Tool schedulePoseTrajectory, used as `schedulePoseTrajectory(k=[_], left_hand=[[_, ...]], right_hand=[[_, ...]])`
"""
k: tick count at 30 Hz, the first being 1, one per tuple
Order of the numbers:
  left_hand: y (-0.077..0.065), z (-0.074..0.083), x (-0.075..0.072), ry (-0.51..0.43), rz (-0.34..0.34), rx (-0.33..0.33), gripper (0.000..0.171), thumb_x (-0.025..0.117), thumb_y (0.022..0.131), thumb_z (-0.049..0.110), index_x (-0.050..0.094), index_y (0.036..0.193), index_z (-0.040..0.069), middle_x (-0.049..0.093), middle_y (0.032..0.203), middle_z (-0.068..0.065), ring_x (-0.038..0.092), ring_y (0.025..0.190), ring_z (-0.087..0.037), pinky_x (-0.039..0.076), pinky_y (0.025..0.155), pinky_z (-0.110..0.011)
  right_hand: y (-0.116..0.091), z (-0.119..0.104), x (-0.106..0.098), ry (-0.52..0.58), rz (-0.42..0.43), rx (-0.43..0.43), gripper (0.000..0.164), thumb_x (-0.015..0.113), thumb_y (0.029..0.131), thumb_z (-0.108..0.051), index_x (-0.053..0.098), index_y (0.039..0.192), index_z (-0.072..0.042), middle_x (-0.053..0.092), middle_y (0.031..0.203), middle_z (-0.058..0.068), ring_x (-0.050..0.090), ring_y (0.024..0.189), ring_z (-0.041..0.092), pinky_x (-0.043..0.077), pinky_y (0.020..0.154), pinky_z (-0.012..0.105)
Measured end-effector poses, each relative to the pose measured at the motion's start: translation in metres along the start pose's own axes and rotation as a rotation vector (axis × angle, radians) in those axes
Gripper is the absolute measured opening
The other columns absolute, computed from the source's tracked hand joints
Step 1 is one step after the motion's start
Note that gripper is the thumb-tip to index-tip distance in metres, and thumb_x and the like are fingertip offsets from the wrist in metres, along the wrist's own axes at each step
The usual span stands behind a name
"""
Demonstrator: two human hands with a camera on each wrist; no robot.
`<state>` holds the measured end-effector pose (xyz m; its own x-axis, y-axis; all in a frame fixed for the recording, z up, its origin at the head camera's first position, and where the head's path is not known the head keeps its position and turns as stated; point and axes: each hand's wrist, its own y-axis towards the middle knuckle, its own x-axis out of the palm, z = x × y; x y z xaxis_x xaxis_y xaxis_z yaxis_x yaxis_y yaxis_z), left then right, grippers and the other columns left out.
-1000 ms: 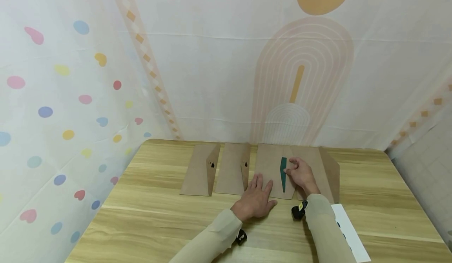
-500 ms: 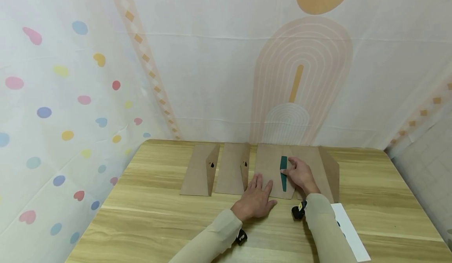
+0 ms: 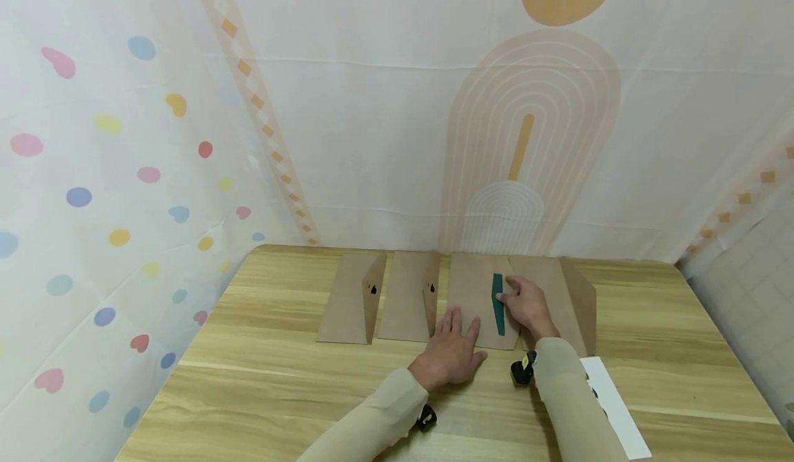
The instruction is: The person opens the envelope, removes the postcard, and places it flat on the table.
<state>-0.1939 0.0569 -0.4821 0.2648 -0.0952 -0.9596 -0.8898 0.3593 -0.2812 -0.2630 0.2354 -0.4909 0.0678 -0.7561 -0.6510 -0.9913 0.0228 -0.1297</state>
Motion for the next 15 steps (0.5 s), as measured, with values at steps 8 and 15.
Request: schedulePoseTrajectory(k=[8, 15], left_hand=[[-0.0002, 0.0024, -0.0004, 0.029, -0.008, -0.010, 0.063, 0.039, 0.101, 0.057, 0.026, 0.158, 0.032, 0.018, 0.164, -0.010, 0.013, 0.153, -0.024, 0.022, 0.120, -0.033], [-0.0005, 0.0019, 0.0005, -0.002, -0.005, -0.007, 0.063, 0.040, 0.102, 0.056, 0.025, 0.158, 0.031, 0.016, 0.164, -0.011, 0.011, 0.153, -0.025, 0.022, 0.120, -0.034]], right_hand=[[0.0001, 0.0003, 0.0006, -0.028, 0.017, -0.031, 0.057, 0.064, 0.097, -0.020, 0.045, 0.143, 0.006, 0.053, 0.137, 0.028, 0.051, 0.101, 0.033, 0.043, 0.093, 0.048], [0.0016, 0.0035, -0.0012, -0.015, 0.002, -0.041, 0.055, 0.062, 0.097, -0.015, 0.043, 0.144, 0.007, 0.040, 0.148, 0.031, 0.048, 0.124, 0.043, 0.035, 0.108, 0.058]])
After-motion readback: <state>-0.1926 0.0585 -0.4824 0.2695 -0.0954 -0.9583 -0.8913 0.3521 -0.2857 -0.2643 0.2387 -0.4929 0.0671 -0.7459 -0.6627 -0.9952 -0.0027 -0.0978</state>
